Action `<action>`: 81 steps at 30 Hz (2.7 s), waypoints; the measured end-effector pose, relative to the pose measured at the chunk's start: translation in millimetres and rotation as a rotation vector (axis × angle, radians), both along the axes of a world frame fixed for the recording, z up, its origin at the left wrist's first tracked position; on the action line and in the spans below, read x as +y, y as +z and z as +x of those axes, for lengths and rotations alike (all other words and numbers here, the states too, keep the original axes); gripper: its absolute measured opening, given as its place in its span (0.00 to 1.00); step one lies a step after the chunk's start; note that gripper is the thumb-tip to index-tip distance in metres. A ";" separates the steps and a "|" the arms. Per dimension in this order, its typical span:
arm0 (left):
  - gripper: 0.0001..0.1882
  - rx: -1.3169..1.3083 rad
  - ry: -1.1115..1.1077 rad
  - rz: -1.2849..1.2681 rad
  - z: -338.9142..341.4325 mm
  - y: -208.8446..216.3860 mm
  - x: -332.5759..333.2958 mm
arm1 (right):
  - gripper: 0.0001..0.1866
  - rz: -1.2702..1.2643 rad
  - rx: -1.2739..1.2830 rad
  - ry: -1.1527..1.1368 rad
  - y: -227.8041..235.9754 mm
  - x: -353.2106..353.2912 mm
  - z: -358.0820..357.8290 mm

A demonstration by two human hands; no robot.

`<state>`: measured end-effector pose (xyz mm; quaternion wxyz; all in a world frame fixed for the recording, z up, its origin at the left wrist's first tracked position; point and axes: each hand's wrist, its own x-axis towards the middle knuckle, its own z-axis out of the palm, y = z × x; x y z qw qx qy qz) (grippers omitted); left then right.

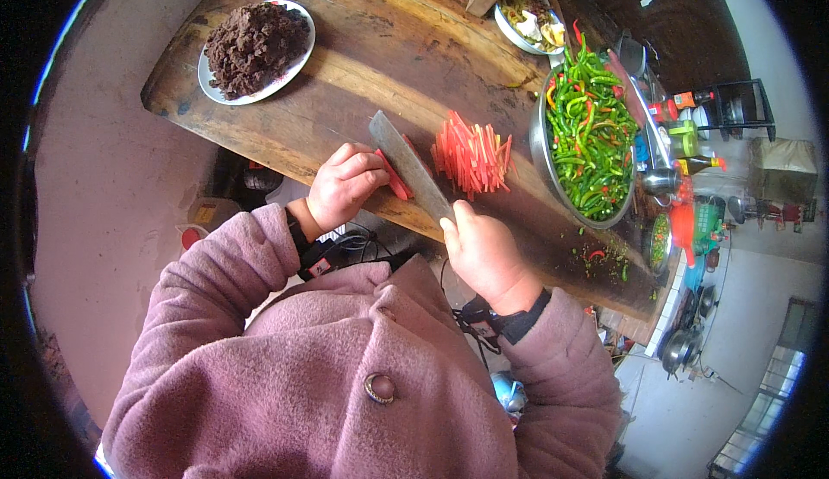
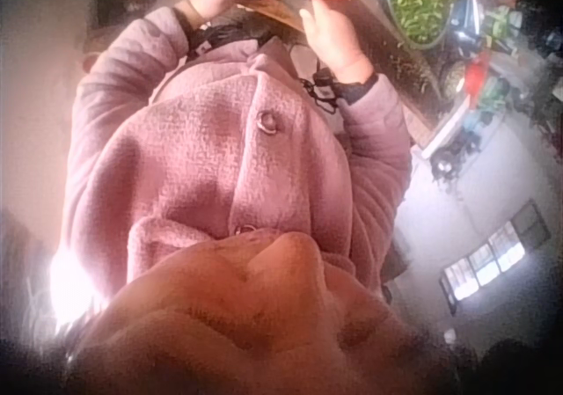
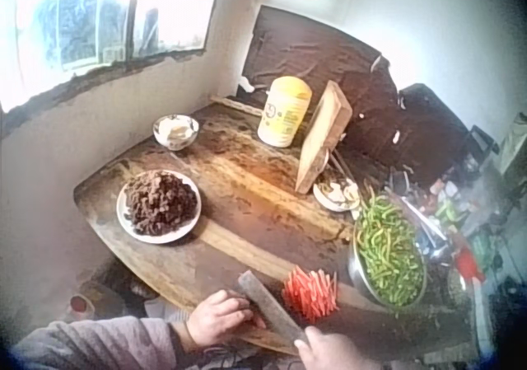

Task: The person slices red sausage into thin strips on a wooden cutting board using a cleaver. They then move to the stove area and transfer green leafy vegetables from a blue bowl into a steaming pot using a ladle.

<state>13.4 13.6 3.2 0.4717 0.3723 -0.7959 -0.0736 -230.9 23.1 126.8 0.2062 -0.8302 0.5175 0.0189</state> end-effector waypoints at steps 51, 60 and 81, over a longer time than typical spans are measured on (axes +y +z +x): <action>0.13 0.029 0.012 0.027 -2.1 1.4 -1.2 | 0.15 0.088 0.053 0.018 -4.7 -11.5 18.2; 0.13 0.039 -0.014 0.051 -1.4 2.9 -1.5 | 0.13 0.026 0.040 0.069 -27.2 -20.0 32.9; 0.15 -0.048 0.014 0.007 -7.2 1.9 -3.8 | 0.06 0.250 -0.693 -0.435 -41.9 -1.7 -52.5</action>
